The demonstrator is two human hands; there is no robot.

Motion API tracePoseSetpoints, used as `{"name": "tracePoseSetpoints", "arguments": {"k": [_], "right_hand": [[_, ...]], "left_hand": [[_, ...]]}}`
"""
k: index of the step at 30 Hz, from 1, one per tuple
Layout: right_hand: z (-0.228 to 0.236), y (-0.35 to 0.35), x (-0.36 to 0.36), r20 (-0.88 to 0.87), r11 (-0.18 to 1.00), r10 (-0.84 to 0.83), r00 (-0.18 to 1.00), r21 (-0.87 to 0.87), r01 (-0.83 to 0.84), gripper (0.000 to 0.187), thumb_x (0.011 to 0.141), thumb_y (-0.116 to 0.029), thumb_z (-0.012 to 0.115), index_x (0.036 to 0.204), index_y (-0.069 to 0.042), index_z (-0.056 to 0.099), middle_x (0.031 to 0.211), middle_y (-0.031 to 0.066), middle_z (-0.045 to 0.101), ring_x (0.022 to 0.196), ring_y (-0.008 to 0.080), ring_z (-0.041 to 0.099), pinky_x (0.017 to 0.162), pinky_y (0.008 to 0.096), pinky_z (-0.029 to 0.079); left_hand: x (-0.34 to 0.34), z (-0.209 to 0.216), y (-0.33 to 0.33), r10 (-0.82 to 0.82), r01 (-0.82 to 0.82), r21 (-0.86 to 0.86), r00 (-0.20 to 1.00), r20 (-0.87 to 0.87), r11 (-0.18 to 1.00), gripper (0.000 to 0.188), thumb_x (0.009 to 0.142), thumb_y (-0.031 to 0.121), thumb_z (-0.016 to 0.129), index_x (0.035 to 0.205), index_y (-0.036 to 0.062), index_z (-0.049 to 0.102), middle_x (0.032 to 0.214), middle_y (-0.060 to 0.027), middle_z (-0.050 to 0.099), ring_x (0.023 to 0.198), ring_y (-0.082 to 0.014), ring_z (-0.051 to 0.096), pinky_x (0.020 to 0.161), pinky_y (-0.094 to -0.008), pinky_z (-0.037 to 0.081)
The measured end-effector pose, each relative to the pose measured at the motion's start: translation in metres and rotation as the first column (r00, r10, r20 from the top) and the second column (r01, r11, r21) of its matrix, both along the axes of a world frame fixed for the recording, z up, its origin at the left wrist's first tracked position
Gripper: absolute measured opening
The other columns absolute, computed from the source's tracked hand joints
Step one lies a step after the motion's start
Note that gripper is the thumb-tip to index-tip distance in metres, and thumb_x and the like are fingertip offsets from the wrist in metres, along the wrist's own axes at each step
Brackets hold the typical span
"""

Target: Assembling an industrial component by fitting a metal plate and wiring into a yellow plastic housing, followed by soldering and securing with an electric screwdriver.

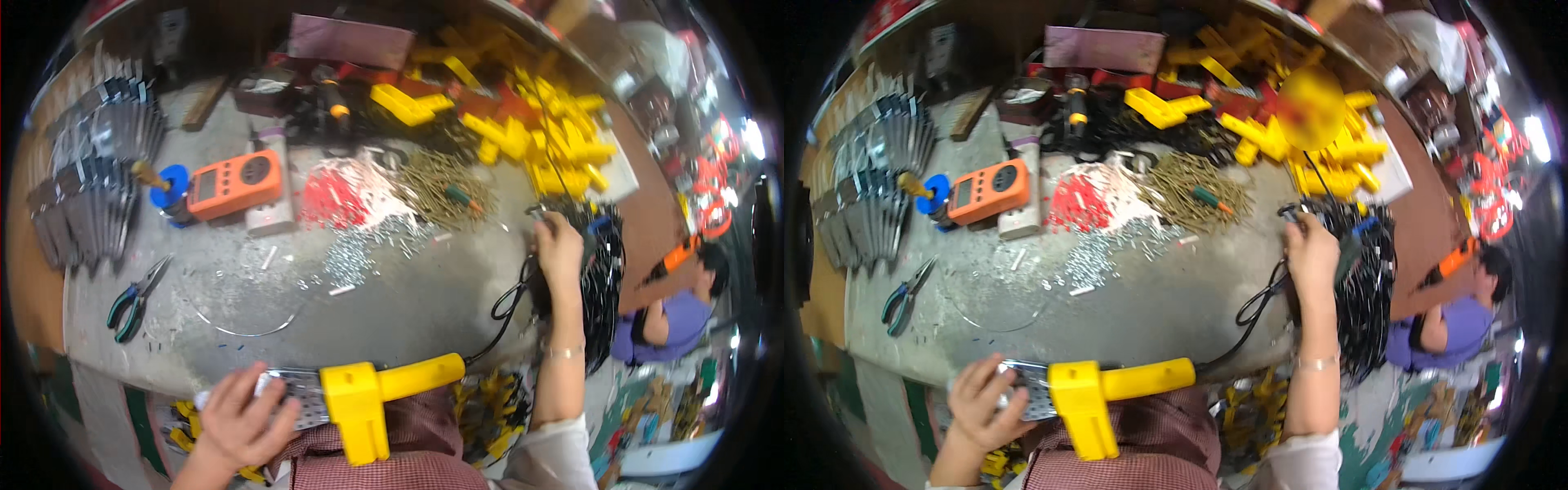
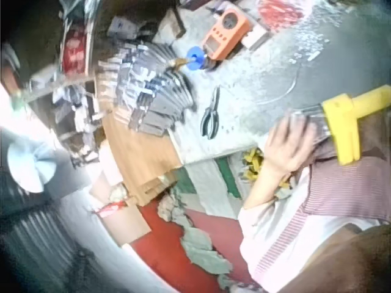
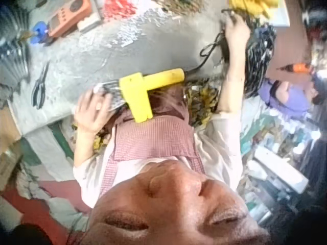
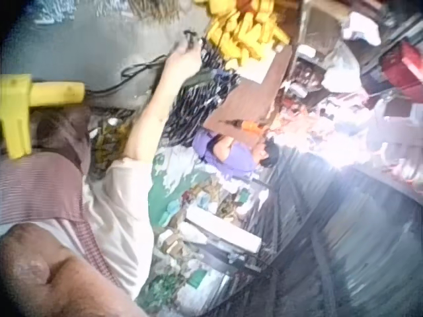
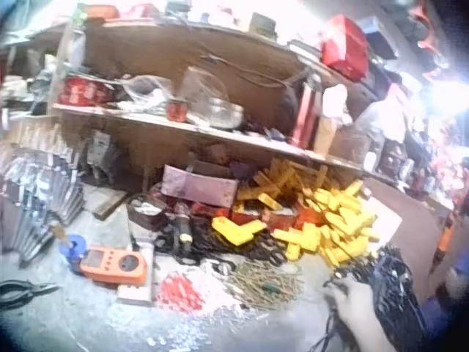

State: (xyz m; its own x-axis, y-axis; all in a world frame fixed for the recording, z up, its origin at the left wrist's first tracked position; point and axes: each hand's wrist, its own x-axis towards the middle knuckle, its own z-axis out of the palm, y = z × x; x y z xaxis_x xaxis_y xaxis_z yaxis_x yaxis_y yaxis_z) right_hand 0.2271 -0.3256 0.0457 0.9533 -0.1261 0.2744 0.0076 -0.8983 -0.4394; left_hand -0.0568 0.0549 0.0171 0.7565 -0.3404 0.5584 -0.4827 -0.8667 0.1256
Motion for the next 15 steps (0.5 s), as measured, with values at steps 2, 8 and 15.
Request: {"name": "tracePoseSetpoints", "arguments": {"k": [2, 8, 15], "right_hand": [[0.038, 0.030, -0.010, 0.106, 0.925, 0.244, 0.964, 0.274, -0.264, 0.030, 0.092, -0.019, 0.061, 0.113, 0.004, 0.063, 0.080, 0.0066, 0.066, 0.072, 0.0102, 0.059, 0.067, 0.0302, 0.050], [0.105, 0.236, -0.018, 0.134, 0.475, 0.878, 0.459, -0.351, -0.807, 0.025, 0.078, -0.030, 0.071, 0.090, -0.008, 0.072, 0.083, 0.0133, 0.068, 0.078, 0.0305, 0.063, 0.070, 0.0387, 0.050], [0.084, 0.335, 0.014, -0.218, 0.162, 0.899, 0.381, -0.642, -0.749, 0.025, 0.075, -0.031, 0.074, 0.092, -0.012, 0.075, 0.084, 0.0091, 0.069, 0.094, 0.0256, 0.060, 0.083, 0.0407, 0.043]], "left_hand": [[-0.005, 0.008, 0.023, 0.148, -0.149, -0.013, 0.989, -0.018, 0.989, 0.026, 0.075, 0.023, 0.068, 0.096, 0.0067, 0.066, 0.094, -0.0116, 0.067, 0.086, -0.0317, 0.067, 0.066, -0.0409, 0.052], [-0.015, 0.003, 0.097, 0.503, -0.564, -0.309, 0.825, -0.259, 0.766, 0.038, 0.068, 0.003, 0.061, 0.107, 0.0012, 0.065, 0.087, -0.0164, 0.063, 0.078, -0.0371, 0.061, 0.071, -0.0410, 0.049], [-0.001, -0.017, 0.093, 0.592, -0.615, -0.233, 0.788, -0.169, 0.753, 0.050, 0.068, -0.002, 0.063, 0.118, 0.0028, 0.060, 0.119, -0.0154, 0.058, 0.110, -0.0348, 0.055, 0.096, -0.0420, 0.043]]}}
